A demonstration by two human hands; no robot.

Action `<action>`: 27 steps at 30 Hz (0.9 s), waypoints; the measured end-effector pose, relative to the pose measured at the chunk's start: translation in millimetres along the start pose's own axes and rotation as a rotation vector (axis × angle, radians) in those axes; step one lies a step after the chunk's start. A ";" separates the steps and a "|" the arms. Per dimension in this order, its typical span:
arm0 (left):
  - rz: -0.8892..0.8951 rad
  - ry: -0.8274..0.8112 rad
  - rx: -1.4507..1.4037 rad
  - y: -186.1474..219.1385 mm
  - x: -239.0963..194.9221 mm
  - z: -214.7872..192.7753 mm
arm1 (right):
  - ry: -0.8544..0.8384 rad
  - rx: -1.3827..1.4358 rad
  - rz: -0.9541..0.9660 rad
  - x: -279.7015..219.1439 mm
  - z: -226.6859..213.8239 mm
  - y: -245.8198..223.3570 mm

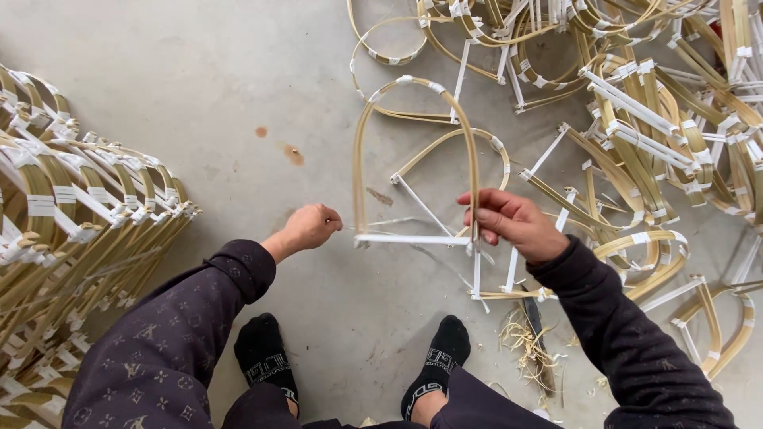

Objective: Assembling, binding, and gluing U-shaped bamboo strips into rectangular frames.

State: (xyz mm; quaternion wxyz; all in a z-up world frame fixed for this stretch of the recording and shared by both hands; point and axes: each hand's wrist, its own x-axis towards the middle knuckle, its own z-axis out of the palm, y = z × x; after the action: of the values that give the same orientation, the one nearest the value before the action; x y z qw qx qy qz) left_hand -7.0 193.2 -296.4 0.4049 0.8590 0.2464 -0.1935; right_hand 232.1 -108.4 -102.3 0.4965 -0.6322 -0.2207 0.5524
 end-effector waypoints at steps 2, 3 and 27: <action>-0.014 -0.010 0.000 -0.4 -1.3 -2.1 | -0.036 0.099 0.018 6.8 0.7 22.5; -0.023 -0.023 0.017 -1.5 -2.5 -2.2 | -0.107 0.259 0.059 10.6 2.0 35.7; 0.180 0.527 0.246 -11.8 -43.3 -26.0 | 0.093 -0.715 0.252 73.0 28.6 169.4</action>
State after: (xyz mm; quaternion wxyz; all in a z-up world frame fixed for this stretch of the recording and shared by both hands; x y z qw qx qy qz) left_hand -45.2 208.7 -264.9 0.2355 0.9405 0.2408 0.0443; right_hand 181.5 -106.4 -282.0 0.1823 -0.8120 -0.2972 0.4681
